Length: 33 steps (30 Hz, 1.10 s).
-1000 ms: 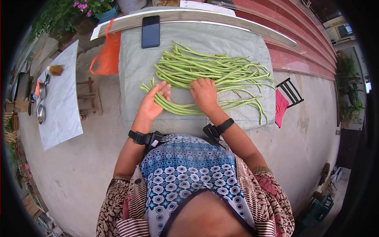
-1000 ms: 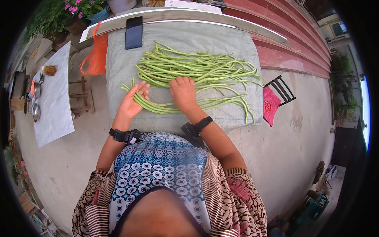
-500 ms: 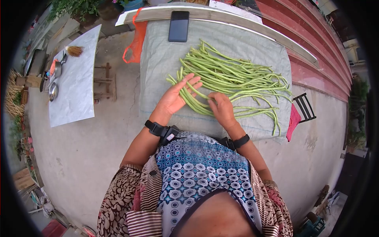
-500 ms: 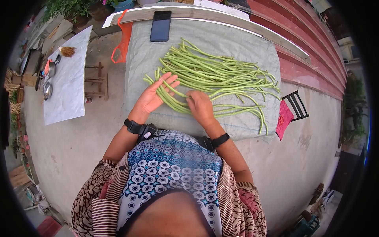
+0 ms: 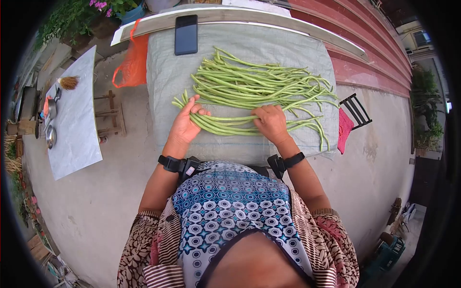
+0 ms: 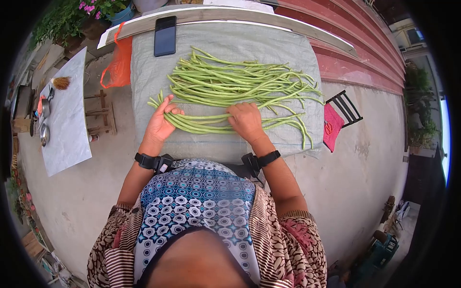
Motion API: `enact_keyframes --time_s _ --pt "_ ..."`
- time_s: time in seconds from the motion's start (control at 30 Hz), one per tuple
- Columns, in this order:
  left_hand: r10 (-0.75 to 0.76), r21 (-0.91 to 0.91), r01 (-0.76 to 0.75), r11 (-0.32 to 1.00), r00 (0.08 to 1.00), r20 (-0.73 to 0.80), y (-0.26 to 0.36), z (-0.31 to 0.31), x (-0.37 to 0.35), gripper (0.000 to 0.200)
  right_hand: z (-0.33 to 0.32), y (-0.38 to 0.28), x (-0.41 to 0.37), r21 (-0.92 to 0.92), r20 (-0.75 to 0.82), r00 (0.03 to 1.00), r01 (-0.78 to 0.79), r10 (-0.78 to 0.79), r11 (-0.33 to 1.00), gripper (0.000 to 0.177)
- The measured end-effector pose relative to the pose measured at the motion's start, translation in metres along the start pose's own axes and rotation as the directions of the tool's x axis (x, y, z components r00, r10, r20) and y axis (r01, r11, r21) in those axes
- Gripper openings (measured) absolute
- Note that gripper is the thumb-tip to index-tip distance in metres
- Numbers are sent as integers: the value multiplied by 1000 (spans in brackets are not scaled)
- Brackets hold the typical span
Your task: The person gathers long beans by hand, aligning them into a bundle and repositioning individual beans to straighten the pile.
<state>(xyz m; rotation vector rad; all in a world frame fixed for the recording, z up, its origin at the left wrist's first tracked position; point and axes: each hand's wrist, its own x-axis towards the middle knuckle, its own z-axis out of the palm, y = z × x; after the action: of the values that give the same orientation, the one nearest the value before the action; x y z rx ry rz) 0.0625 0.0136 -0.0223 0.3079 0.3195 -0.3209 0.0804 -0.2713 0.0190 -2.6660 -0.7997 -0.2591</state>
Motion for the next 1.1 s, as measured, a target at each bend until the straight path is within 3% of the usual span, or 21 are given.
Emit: enact_keyframes --time_s 0.1,0.17,0.27,0.3,0.33,0.4,0.53,0.63,0.8,0.9,1.1 --pt "23 -33 -24 999 999 -27 2 -10 4 16 -22 49 -17 -132 -53 993 -109 103 985 12" --pt "38 -43 -41 998 997 -66 4 -16 5 16 -45 78 -28 -220 -187 974 -166 125 961 9" --pt "15 -69 -22 997 995 -100 6 -22 5 16 -81 107 -45 -384 -148 933 -359 328 851 11" --pt "27 -49 -33 998 992 -120 6 -21 4 18 -85 121 -55 -455 -110 915 -394 389 799 16" --pt "38 -29 -43 999 990 -139 5 -18 3 19 -97 117 -54 -508 20 836 -464 549 726 27" --pt "56 -11 -59 998 987 -152 3 -15 3 23 -113 101 -60 -610 245 753 -369 610 701 39" --pt "62 -1 -63 998 986 -154 4 -11 5 28 -81 80 -34 -258 129 924 -319 359 912 40" --pt "74 39 -68 997 980 -184 3 -7 5 27 -45 28 10 16 47 986 -158 157 987 25" --pt "53 0 -54 999 990 -134 4 -23 6 19 17 -18 54 -38 -66 998 -20 17 999 23" --pt "44 -19 -47 999 988 -146 3 -18 4 14 34 -23 58 -122 -88 994 -70 60 990 23" --pt "40 1 -40 999 993 -108 3 -27 6 21 20 -23 54 13 -239 970 42 -38 999 15"
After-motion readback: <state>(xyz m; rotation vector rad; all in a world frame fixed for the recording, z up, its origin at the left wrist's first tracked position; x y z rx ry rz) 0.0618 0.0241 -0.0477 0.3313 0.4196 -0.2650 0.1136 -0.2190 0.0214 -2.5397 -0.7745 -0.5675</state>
